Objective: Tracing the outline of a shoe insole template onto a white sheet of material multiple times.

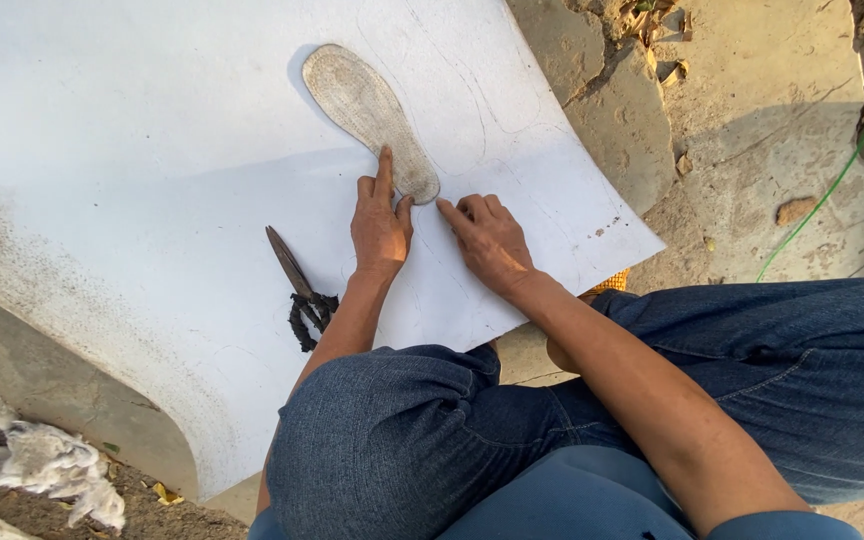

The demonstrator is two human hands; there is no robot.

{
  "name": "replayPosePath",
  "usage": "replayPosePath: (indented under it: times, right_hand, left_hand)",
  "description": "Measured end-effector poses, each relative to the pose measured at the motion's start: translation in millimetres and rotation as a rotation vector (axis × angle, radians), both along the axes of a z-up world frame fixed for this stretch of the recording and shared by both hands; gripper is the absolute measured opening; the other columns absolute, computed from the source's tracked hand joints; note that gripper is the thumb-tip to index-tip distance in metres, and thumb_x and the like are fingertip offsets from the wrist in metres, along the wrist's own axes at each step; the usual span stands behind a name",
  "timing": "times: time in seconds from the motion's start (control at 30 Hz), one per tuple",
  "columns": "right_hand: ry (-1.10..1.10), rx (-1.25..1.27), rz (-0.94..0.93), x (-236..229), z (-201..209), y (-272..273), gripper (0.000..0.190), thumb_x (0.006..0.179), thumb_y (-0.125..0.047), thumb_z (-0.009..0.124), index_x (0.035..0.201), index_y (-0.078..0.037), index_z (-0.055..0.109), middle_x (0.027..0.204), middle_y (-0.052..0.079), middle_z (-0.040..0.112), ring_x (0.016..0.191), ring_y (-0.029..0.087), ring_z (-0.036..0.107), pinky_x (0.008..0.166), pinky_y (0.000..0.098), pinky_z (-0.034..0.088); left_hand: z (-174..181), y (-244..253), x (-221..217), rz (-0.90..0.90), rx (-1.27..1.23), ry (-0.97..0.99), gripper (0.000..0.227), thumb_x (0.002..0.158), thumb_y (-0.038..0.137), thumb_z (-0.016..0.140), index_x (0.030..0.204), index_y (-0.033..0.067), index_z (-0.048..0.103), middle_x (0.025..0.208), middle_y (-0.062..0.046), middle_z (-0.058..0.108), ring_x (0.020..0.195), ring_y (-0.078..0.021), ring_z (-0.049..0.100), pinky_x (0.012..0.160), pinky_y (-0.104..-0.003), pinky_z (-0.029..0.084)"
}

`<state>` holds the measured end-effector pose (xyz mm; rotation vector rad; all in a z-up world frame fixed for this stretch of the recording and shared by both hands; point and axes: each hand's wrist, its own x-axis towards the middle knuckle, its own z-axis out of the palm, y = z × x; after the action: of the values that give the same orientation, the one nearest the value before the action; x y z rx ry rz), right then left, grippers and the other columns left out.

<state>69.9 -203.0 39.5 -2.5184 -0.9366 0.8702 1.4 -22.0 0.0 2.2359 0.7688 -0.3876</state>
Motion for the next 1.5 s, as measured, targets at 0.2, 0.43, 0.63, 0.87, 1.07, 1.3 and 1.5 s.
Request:
replayPosePath:
  times: [0.2,0.43,0.63,0.87,1.07,1.3,1.5]
  right_hand:
    - [-0.142,-0.051,0.139,-7.2,-17.3,2.3,0.054,0.102,-0.01,0.048,0.154,-0.025,0.047,0.11,0.004,0.054,0.1,0.022,0.055,0.083,0.0336,0.048]
    - [-0.161,-0.061,0.148,-5.2,-13.9,4.0,0.051,0.105,-0.012,0.045,0.154,-0.025,0.046,0.109,0.004,0.053,0.098,0.022,0.053,0.081,0.0352,0.046]
    - [-0.156,-0.07,0.196,0.4,-7.1,1.6,0.053,0.103,-0.013,0.048,0.155,-0.024,0.045,0.111,0.005,0.053,0.097,0.023,0.054,0.082,0.0368,0.046]
    - [-0.126,-0.036,0.211,5.7,-8.5,-9.2,0.049,0.103,-0.016,0.052,0.152,-0.022,0.049,0.117,0.006,0.055,0.102,0.024,0.056,0.085,0.037,0.047]
    - [-0.133,-0.041,0.237,7.6,-6.2,-7.0,0.049,0.103,-0.016,0.051,0.152,-0.022,0.049,0.118,0.006,0.054,0.102,0.023,0.056,0.084,0.036,0.047]
    - [-0.187,-0.136,0.443,23.0,6.3,12.6,0.04,0.101,-0.015,0.049,0.14,-0.016,0.053,0.147,0.009,0.044,0.104,0.023,0.055,0.08,0.0359,0.048]
    - [-0.171,-0.121,0.531,32.8,-18.6,18.9,0.032,0.102,-0.015,0.046,0.134,-0.015,0.053,0.15,0.009,0.043,0.098,0.025,0.062,0.075,0.0378,0.052]
  left_hand:
    - [4.2,1.2,1.4,-0.04,0.005,0.003,0.075,0.104,0.015,0.063,0.166,0.024,0.022,0.11,-0.006,0.047,0.102,-0.0301,0.067,0.087,-0.049,0.061]
    - [10.8,3.3,2.9,-0.115,0.036,-0.028,0.085,0.1,0.026,0.071,0.167,0.018,0.018,0.112,-0.01,0.047,0.102,-0.0332,0.066,0.086,-0.046,0.06]
    - [-1.5,5.3,-2.0,-0.165,0.074,-0.072,0.091,0.098,0.032,0.074,0.167,0.0139,0.018,0.111,-0.014,0.049,0.099,-0.0363,0.067,0.084,-0.047,0.059]
    - [-3.4,3.9,-2.3,-0.188,0.094,-0.047,0.093,0.098,0.036,0.074,0.167,0.0128,0.016,0.112,-0.014,0.05,0.1,-0.0371,0.067,0.085,-0.046,0.058]
    - [-4.0,4.3,-1.9,-0.185,0.104,-0.041,0.093,0.098,0.039,0.073,0.167,0.0138,0.016,0.113,-0.012,0.049,0.1,-0.0367,0.067,0.084,-0.046,0.057]
    - [1.8,3.5,-0.8,-0.169,0.101,-0.085,0.093,0.096,0.034,0.075,0.166,0.0125,0.019,0.109,-0.012,0.047,0.098,-0.037,0.066,0.081,-0.046,0.058]
    - [5.3,4.1,0.4,-0.169,0.1,-0.068,0.093,0.095,0.032,0.076,0.166,0.0125,0.019,0.109,-0.012,0.048,0.099,-0.0369,0.067,0.081,-0.047,0.058]
